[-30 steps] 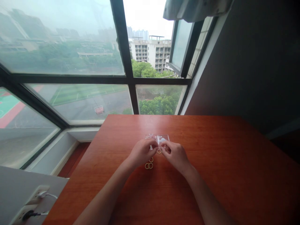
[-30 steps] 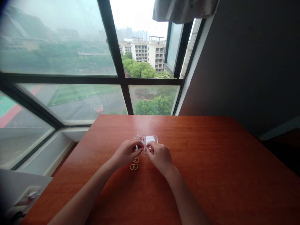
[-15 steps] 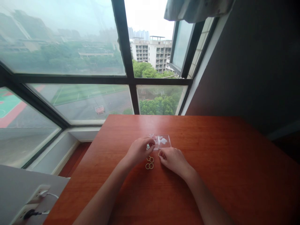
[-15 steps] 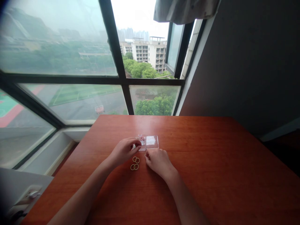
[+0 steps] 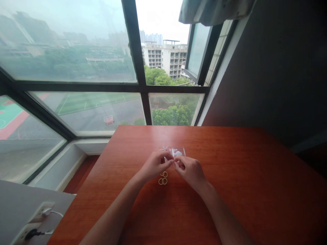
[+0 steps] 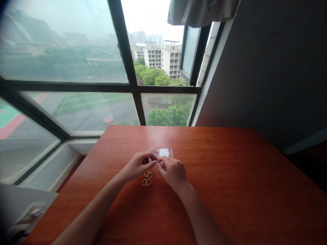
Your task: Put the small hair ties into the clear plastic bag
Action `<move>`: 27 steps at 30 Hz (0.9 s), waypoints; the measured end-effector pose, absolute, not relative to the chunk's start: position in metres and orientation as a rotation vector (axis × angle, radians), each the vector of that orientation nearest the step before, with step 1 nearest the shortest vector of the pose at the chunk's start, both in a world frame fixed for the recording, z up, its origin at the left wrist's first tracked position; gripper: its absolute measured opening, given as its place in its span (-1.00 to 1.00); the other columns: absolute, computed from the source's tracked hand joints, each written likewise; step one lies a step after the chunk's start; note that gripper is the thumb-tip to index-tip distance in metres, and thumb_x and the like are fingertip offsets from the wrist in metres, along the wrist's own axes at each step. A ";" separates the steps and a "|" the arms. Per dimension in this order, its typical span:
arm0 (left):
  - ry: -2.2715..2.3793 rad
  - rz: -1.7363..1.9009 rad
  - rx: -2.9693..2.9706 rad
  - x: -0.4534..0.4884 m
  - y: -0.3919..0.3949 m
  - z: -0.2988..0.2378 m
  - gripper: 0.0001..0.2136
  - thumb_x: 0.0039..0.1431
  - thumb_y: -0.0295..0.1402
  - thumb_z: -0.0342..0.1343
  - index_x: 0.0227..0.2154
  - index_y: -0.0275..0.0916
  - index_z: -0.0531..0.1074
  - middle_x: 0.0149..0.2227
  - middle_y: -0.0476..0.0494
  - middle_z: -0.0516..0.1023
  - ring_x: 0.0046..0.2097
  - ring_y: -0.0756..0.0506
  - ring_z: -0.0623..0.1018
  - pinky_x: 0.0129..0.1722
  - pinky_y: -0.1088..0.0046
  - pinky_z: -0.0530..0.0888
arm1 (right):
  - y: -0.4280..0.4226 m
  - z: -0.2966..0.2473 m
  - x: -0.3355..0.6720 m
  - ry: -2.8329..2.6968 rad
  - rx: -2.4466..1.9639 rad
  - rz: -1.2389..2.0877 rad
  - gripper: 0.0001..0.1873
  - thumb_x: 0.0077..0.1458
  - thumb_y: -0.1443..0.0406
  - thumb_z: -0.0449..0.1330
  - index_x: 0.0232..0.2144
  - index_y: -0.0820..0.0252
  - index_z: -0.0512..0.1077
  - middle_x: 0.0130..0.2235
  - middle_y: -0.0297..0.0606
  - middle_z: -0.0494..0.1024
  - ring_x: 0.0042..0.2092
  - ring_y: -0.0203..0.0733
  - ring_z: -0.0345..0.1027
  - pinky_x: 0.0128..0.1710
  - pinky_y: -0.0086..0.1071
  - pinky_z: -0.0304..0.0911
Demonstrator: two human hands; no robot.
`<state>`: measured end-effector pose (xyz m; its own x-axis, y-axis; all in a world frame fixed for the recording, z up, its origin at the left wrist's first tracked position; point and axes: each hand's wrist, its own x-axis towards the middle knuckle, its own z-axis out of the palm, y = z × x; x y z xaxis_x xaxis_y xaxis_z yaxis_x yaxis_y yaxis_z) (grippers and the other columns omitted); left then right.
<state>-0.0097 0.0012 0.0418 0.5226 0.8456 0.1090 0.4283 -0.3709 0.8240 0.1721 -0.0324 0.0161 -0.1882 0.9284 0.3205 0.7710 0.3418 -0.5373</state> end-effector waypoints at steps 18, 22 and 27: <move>1.404 0.611 2.355 -0.019 0.005 0.034 -0.89 0.13 -0.44 0.03 -0.37 -0.16 0.46 -0.30 -0.06 0.51 -0.32 -0.03 0.47 -0.34 0.51 0.29 | -0.035 0.021 0.169 -2.193 -1.526 0.499 -0.84 0.13 0.31 0.11 -0.30 0.05 0.50 -0.37 -0.36 0.58 -0.34 -0.25 0.42 -0.36 -0.47 0.09; 1.433 0.634 2.355 -0.023 0.007 0.037 -0.88 0.13 -0.43 0.03 -0.36 -0.17 0.47 -0.30 -0.06 0.51 -0.32 -0.03 0.47 -0.34 0.51 0.29 | -0.040 0.020 0.162 -2.305 -1.480 0.569 -0.86 0.11 0.33 0.12 -0.33 0.06 0.49 -0.37 -0.38 0.58 -0.33 -0.28 0.42 -0.37 -0.48 0.06; 1.426 0.653 2.343 -0.028 0.008 0.042 -0.89 0.13 -0.43 0.04 -0.36 -0.17 0.47 -0.31 -0.06 0.51 -0.33 -0.03 0.46 -0.35 0.52 0.29 | -0.045 0.017 0.156 -2.389 -1.388 0.592 -0.83 0.11 0.26 0.16 -0.20 0.02 0.45 -0.36 -0.40 0.59 -0.32 -0.24 0.44 -0.37 -0.48 0.05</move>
